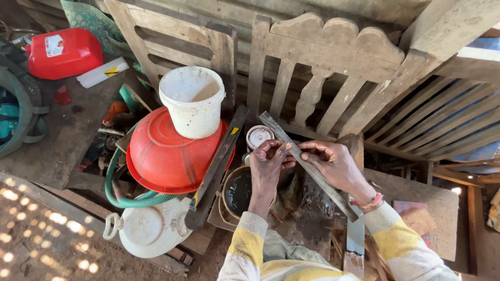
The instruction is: The person applies a liquid substance to a metal strip using a small cloth or applicator, then wipes and handles the strip while it rests on a wooden frame.
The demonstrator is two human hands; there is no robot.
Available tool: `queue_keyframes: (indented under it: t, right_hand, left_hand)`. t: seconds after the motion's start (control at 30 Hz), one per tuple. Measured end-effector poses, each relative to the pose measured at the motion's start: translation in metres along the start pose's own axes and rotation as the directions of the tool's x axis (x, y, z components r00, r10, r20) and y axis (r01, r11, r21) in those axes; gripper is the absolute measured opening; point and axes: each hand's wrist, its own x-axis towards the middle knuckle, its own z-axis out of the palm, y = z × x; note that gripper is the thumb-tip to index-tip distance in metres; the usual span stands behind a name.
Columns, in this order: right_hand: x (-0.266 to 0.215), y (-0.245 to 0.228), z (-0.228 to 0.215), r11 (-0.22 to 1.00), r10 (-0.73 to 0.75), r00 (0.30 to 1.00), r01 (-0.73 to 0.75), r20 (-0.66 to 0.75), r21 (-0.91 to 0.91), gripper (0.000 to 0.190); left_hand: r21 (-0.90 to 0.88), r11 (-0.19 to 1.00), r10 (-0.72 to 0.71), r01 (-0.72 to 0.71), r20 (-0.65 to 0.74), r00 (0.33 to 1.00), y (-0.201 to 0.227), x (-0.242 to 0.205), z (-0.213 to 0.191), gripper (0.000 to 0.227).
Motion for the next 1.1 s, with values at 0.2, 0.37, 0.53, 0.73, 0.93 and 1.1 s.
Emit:
queue_keyframes:
  t: [0.2, 0.37, 0.53, 0.73, 0.93, 1.1]
  right_hand:
    - [0.002, -0.007, -0.005, 0.999, -0.004, 0.999, 0.006, 0.032, -0.051, 0.031]
    - [-0.005, -0.002, -0.012, 0.968, 0.199, 0.979, -0.188, 0.051, -0.167, 0.031]
    - [-0.009, 0.019, -0.011, 0.991, -0.019, 0.998, 0.027, 0.063, -0.135, 0.031]
    - [-0.03, 0.052, 0.011, 0.978, 0.027, 1.0, -0.03, -0.016, -0.208, 0.031]
    - [-0.054, 0.088, 0.06, 0.966, 0.19, 0.982, -0.185, 0.013, -0.179, 0.026]
    - [-0.064, 0.092, 0.06, 0.971, 0.145, 0.989, -0.143, -0.007, -0.189, 0.026]
  left_hand:
    - [-0.031, 1.0, -0.001, 0.0, -0.032, 0.999, 0.009, 0.01, 0.003, 0.021]
    - [-0.074, 0.997, 0.017, -0.022, -0.069, 0.997, 0.014, 0.017, 0.0, 0.021]
    - [-0.103, 0.993, 0.049, -0.054, -0.048, 0.998, 0.005, 0.02, -0.013, 0.02]
    - [-0.087, 0.996, -0.004, 0.0, -0.04, 0.999, -0.02, 0.018, -0.061, 0.024]
    - [0.062, 0.976, -0.193, 0.209, -0.205, 0.96, -0.067, -0.009, -0.094, 0.021]
    - [0.024, 0.966, -0.25, 0.258, -0.182, 0.951, -0.093, -0.01, -0.113, 0.015]
